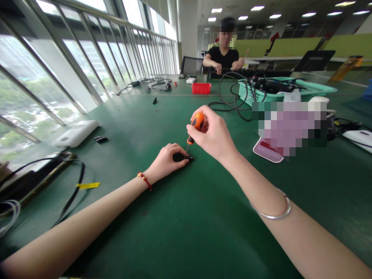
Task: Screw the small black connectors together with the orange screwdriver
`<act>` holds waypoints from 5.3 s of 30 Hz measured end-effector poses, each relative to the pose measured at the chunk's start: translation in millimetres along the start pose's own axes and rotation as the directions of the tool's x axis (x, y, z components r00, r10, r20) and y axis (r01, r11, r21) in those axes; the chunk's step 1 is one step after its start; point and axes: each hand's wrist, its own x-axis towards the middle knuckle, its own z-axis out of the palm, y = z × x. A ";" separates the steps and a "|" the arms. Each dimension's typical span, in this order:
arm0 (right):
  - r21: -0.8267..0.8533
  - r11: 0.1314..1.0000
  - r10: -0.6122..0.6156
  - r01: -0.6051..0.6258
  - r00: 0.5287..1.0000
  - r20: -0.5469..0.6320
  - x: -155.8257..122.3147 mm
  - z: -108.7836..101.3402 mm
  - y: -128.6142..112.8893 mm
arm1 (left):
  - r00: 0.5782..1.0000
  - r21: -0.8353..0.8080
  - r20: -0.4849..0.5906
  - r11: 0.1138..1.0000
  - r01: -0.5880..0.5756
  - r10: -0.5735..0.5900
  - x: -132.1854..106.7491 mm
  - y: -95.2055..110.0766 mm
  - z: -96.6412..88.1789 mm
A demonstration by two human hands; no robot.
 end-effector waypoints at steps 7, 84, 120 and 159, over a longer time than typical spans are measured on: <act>-0.145 0.988 0.042 -0.045 0.999 -0.024 -1.5 1.1 -1.3 | 1.000 -0.008 -0.013 1.000 -0.021 0.021 0.4 -3.1 2.7; -0.346 0.933 0.062 -0.102 0.990 -0.125 3.3 21.7 -19.2 | 0.995 0.087 0.009 0.992 -0.096 0.096 -2.7 -1.5 -6.6; -0.447 0.880 0.132 -0.159 0.987 -0.092 28.6 26.0 -29.5 | 0.997 0.012 -0.048 0.998 -0.062 0.063 5.8 -24.5 -9.6; -0.503 0.860 -0.141 0.088 0.988 -0.067 -35.6 7.1 75.4 | 0.997 -0.145 -0.078 0.989 0.015 -0.027 8.8 -20.6 -8.4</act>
